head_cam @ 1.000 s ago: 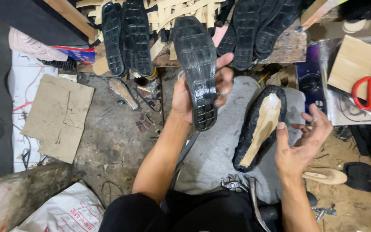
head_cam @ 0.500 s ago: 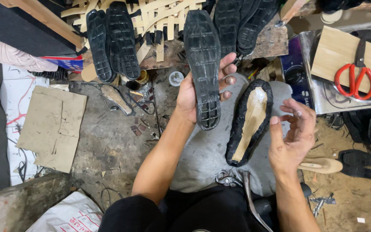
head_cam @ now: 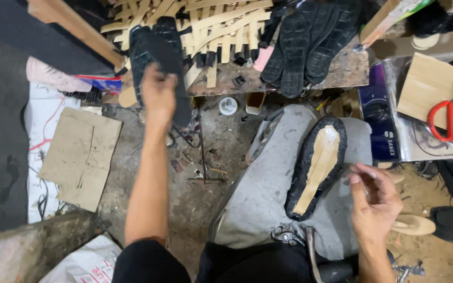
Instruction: The person sits with a black shoe upper on their lap and uses a curved metal tool to press and smooth the sole onto the shoe, working around the edge. They then place the finished shoe on a shelf rack, pick up a rubber sole, and press and fit it onto another shoe upper.
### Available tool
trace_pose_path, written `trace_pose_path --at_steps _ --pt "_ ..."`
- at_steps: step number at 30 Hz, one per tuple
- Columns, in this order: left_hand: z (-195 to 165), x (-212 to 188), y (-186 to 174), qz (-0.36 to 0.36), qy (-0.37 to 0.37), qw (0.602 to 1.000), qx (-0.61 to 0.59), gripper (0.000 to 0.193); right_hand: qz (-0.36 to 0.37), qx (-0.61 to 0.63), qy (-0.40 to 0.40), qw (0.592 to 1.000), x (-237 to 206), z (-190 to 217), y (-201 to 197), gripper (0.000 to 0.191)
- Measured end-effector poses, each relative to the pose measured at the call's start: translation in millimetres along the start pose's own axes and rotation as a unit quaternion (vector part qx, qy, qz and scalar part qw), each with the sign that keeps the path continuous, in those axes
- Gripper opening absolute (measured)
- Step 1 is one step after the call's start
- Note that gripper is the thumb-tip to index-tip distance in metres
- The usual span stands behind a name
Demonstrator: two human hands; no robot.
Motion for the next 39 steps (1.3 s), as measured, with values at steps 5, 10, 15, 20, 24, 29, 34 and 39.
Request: trace_pose_path --at_steps 5,10,15,20,24,29,34,39 --pt "-1.0 23.6 -11.8 -0.125 0.163 0.896 0.392 0.063 -0.004 -0.051 0.041 0.998 -2.6 -12.7 -2.4 0.021" --pt "-7.1 23.0 35.2 -0.048 0.156 0.855 0.493 0.049 0.022 -0.160 -0.007 0.987 2.0 -15.4 3.8 0.021" --pt "-46.2 -15.6 140.0 0.138 0.134 0.976 0.100 0.040 -0.041 -0.073 0.056 0.995 6.3 -26.4 2.9 0.019" --pt "-87.3 -44.4 234.7 0.169 0.207 0.938 0.220 0.086 -0.061 -0.055 0.083 0.993 8.8 -32.9 -1.3 0.019" --pt "-89.3 -41.1 247.1 0.145 0.255 0.924 0.244 0.082 -0.090 -0.036 0.112 0.989 15.2 -31.6 -14.3 0.020" --pt "-75.3 -27.7 220.1 0.338 -0.075 0.898 -0.272 0.065 -0.147 0.112 0.199 0.962 37.8 -36.5 -38.7 0.022" --pt "-105.2 -42.8 250.2 0.197 0.234 0.947 -0.099 0.061 -0.128 0.185 0.215 0.950 53.5 -47.9 -35.2 0.021" --pt "-149.9 -57.2 326.8 0.231 0.312 0.898 0.205 0.067 -0.127 0.171 0.217 0.953 53.9 -54.0 -19.3 0.021"
Point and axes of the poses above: each hand's wrist, its own x-axis towards the middle knuckle, its own y-axis out of the palm, z = x × y, the point moved 1 cm from there along x, towards the middle knuckle, and after that the axes turned 12 degrees about x, right-handed, at the moved point
